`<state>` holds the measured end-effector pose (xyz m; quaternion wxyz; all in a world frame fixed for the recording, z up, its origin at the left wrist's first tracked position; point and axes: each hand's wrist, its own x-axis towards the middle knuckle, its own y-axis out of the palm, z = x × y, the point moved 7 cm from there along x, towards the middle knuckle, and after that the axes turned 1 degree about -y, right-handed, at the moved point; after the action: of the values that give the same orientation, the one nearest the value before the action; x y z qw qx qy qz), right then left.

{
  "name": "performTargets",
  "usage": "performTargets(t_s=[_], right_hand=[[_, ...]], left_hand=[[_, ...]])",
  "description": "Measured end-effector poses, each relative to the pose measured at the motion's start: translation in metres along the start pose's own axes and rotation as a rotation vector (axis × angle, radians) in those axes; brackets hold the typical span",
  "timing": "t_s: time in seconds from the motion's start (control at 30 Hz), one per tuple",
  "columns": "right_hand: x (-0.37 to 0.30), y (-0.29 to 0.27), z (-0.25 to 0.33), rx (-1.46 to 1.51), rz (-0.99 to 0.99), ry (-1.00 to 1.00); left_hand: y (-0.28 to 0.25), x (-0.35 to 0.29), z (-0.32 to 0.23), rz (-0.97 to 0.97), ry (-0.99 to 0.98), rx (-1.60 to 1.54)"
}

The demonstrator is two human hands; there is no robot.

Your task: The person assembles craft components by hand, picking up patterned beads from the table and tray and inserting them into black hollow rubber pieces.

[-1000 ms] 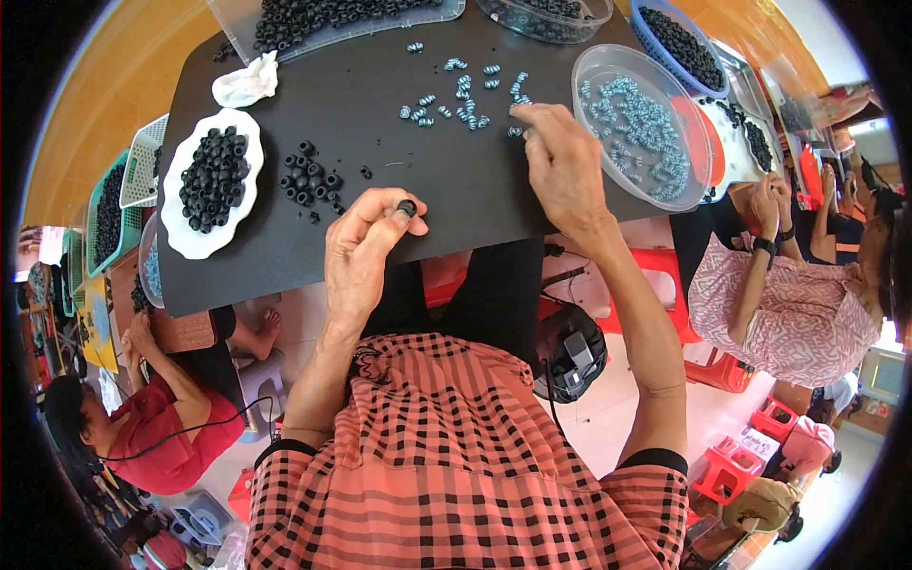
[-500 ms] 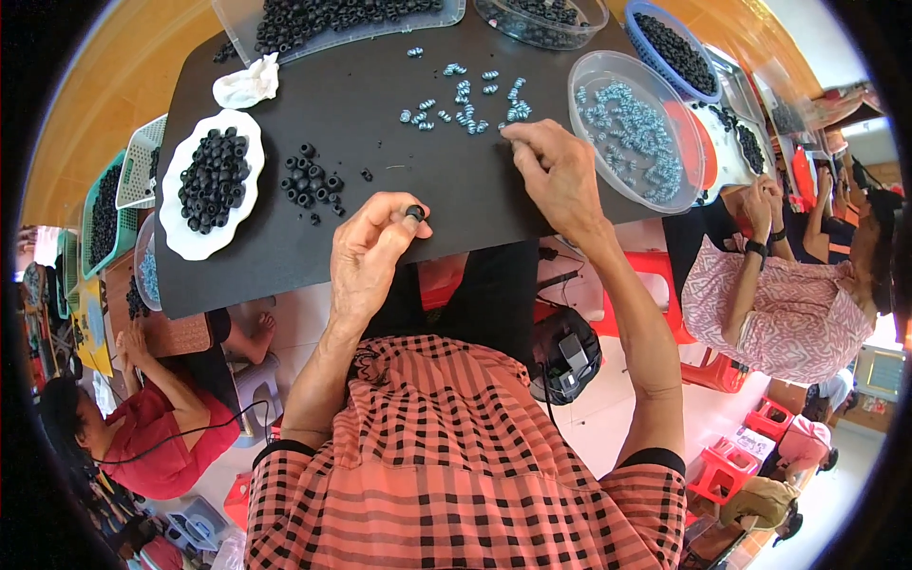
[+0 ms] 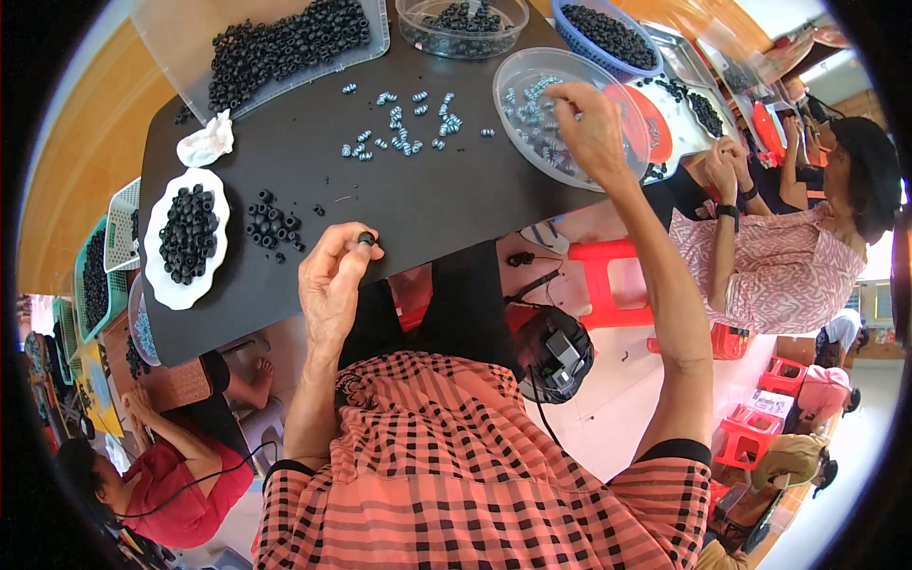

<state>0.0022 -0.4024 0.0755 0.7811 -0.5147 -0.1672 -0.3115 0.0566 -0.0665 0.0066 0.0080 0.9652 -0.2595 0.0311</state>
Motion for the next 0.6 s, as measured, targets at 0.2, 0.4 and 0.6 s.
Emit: performTargets(t_s=[0.2,0.4,0.6], right_hand=[[0.007,0.006,-0.042,-0.169,0.085,0.052],[0.005,-0.001,-0.053,-0.265,0.118,0.065],[-0.008,0.017,-0.027,-0.149,0.172,0.028]], left_hand=[[0.0,-0.002,-0.002,-0.012,0.005,0.053],[0.0,-0.002,-0.001,-0.033,0.012,0.087],[0.0,-0.002,-0.002,-0.028,0.002,0.092]])
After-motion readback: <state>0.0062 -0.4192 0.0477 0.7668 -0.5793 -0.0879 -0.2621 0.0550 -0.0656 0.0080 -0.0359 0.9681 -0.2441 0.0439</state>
